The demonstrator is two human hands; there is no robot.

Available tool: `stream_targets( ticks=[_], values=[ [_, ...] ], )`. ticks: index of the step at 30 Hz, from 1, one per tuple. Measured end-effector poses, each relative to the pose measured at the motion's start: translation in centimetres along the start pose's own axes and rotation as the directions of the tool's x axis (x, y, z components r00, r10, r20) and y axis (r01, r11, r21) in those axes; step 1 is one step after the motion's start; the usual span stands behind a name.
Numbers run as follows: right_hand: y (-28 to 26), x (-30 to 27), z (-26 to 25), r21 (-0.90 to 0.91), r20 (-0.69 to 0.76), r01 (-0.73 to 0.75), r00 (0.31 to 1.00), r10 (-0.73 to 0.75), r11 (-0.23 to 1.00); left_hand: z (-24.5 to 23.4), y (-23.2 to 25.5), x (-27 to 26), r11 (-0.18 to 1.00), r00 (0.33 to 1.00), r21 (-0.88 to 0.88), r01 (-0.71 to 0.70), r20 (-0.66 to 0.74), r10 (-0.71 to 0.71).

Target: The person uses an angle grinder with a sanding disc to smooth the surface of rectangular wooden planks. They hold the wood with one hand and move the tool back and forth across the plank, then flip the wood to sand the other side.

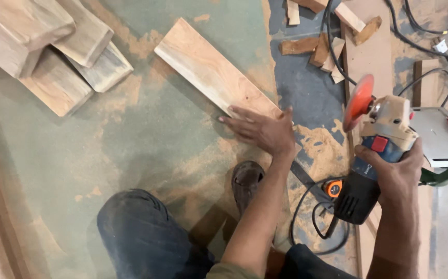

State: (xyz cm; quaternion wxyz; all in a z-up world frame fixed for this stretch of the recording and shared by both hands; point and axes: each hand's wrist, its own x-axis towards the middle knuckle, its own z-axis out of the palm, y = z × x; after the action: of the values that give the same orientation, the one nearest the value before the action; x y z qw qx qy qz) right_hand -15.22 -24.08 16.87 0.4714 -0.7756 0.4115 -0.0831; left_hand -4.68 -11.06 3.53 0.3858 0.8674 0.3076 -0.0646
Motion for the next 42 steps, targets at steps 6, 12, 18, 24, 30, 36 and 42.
stream_targets(
  ticks=[6, 12, 18, 24, 30, 36, 42],
  values=[
    [-0.8, -0.4, -0.8, 0.047, 0.018, 0.081, 0.996, -0.082, 0.996, -2.7, 2.2, 2.1, 0.964, 0.913, 0.072, 0.255, 0.309, -0.265],
    [-0.6, -0.6, -0.7, -0.026, 0.023, 0.027, 0.999, -0.027, 0.999, -6.8, -3.2, 6.7, 0.109, 0.733, -0.835, 0.539, 0.529, 0.427],
    [-1.6, -2.2, 1.3, -0.193, 0.092, 0.123, 0.990, -0.107, 0.973, -10.7, -4.1, 10.1, -0.201, 0.498, -0.507, 0.839, 0.563, 0.660],
    [-2.8, -5.2, 3.8, -0.295, 0.261, 0.379, 0.915, -0.308, 0.877, -11.9, -4.2, 11.4, -0.081, 0.595, -0.649, 0.756, 0.631, 0.498],
    [-4.3, -8.8, 7.5, -0.389, 0.364, 0.522, 0.844, -0.394, 0.759, -10.9, -3.6, 11.9, 0.015, 0.623, -0.677, 0.736, 0.686, 0.376],
    [-5.7, -11.2, 9.6, -0.455, 0.409, 0.512, 0.847, -0.340, 0.728, -10.1, -3.5, 12.2, -0.022, 0.637, -0.703, 0.711, 0.630, 0.444],
    [-4.8, -10.7, 9.3, -0.487, 0.413, 0.467, 0.868, -0.276, 0.738, -9.7, -4.0, 12.2, -0.069, 0.611, -0.682, 0.728, 0.600, 0.516]
  ],
)
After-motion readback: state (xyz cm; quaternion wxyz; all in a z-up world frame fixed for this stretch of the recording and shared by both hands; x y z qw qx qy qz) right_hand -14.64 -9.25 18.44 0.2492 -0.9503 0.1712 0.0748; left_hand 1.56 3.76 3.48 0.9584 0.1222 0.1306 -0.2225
